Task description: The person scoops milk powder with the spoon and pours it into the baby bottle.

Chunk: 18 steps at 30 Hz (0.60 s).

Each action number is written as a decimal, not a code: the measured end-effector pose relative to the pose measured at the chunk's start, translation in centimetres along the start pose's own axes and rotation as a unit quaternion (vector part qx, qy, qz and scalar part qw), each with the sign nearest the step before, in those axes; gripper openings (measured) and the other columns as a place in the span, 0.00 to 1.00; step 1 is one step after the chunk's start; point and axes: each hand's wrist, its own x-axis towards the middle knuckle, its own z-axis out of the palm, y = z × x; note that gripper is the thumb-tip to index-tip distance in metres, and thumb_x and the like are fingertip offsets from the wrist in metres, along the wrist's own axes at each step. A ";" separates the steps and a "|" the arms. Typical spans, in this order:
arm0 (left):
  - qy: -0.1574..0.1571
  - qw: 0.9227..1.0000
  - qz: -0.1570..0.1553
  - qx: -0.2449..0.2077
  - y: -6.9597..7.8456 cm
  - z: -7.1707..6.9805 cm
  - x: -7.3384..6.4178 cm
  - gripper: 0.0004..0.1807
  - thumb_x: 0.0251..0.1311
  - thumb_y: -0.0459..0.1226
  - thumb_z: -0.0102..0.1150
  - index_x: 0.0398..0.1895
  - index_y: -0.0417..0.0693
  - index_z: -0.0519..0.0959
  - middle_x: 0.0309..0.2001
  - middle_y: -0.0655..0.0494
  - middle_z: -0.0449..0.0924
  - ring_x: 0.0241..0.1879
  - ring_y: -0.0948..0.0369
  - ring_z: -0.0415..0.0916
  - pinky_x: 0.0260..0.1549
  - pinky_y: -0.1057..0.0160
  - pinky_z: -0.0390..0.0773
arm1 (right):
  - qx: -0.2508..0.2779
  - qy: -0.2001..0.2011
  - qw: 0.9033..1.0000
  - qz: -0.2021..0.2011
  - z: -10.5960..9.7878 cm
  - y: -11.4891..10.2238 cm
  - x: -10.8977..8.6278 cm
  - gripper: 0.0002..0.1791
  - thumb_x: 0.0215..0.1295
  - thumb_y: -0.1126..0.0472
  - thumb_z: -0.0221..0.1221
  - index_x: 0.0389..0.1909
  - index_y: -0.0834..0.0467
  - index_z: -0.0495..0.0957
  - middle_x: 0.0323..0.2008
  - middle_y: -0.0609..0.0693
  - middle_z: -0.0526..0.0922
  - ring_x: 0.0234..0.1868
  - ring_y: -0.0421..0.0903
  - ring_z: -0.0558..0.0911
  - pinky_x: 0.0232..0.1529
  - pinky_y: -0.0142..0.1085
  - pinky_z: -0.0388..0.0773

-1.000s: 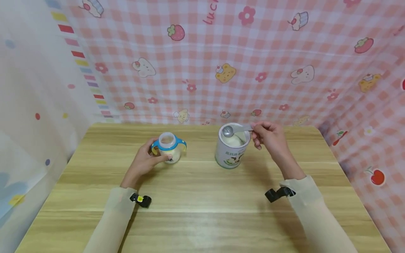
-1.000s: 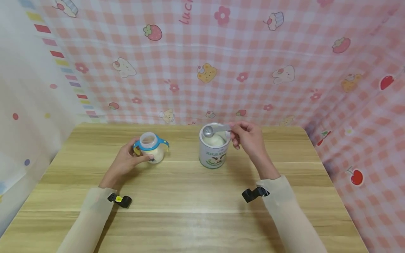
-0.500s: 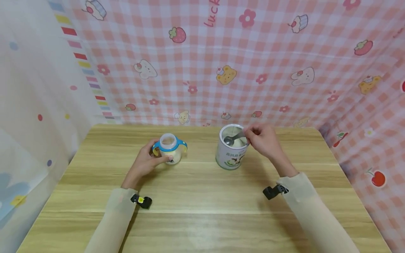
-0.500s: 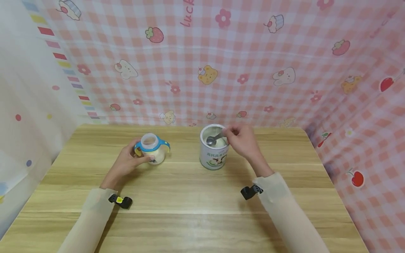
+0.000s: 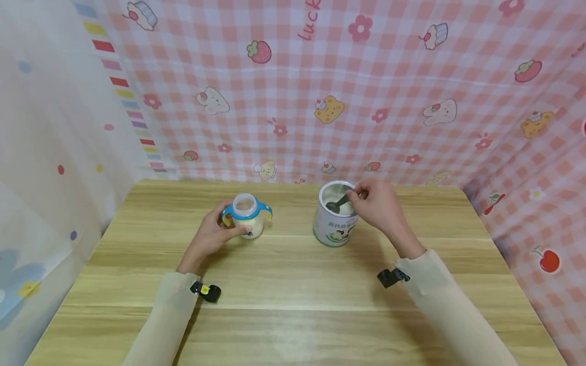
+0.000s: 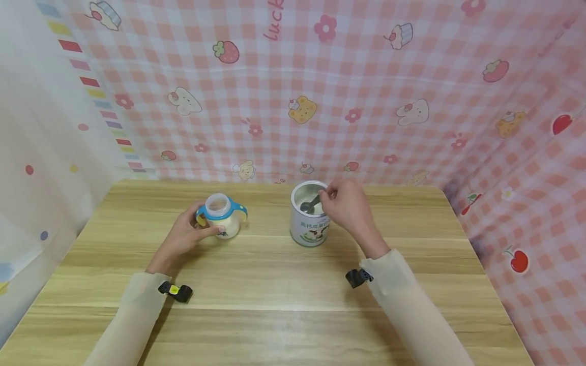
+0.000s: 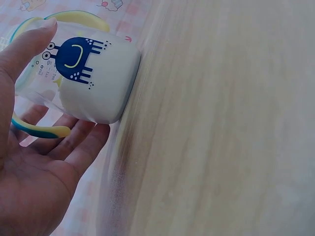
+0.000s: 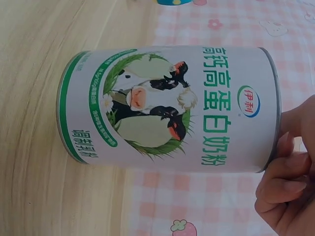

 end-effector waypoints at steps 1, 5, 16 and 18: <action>0.000 1.000 -0.001 -0.001 0.0 0.0 0.0 0.37 0.54 0.44 0.79 0.66 0.54 0.72 0.52 0.51 0.76 0.40 0.53 0.68 0.36 0.64 0.72 | -0.003 0.007 1.000 0.000 0.1 0.0 0.0 0.13 0.68 0.56 0.62 0.28 0.61 0.86 0.19 0.52 0.81 0.19 0.44 0.73 0.19 0.33 0.70; 0.001 1.000 -0.003 -0.001 -0.2 0.1 0.1 0.37 0.53 0.45 0.79 0.66 0.54 0.72 0.52 0.50 0.76 0.40 0.53 0.68 0.36 0.63 0.73 | -0.005 0.035 0.999 -0.002 0.3 0.2 -0.2 0.11 0.66 0.59 0.64 0.28 0.62 0.85 0.19 0.54 0.81 0.19 0.46 0.74 0.19 0.34 0.72; -0.006 1.000 -0.010 -0.023 0.0 0.3 0.1 0.37 0.55 0.42 0.78 0.68 0.55 0.71 0.52 0.51 0.73 0.41 0.54 0.66 0.37 0.64 0.70 | 0.010 0.057 0.998 -0.006 0.5 0.7 -0.5 0.11 0.66 0.60 0.65 0.41 0.64 0.84 0.21 0.53 0.80 0.19 0.45 0.73 0.17 0.31 0.68; -0.011 0.999 -0.012 -0.029 0.1 0.3 0.1 0.39 0.56 0.42 0.77 0.71 0.55 0.69 0.57 0.50 0.73 0.45 0.54 0.68 0.41 0.64 0.72 | 0.019 0.052 0.998 -0.012 0.2 0.9 -0.6 0.11 0.67 0.59 0.64 0.42 0.64 0.84 0.22 0.53 0.80 0.20 0.45 0.74 0.18 0.31 0.69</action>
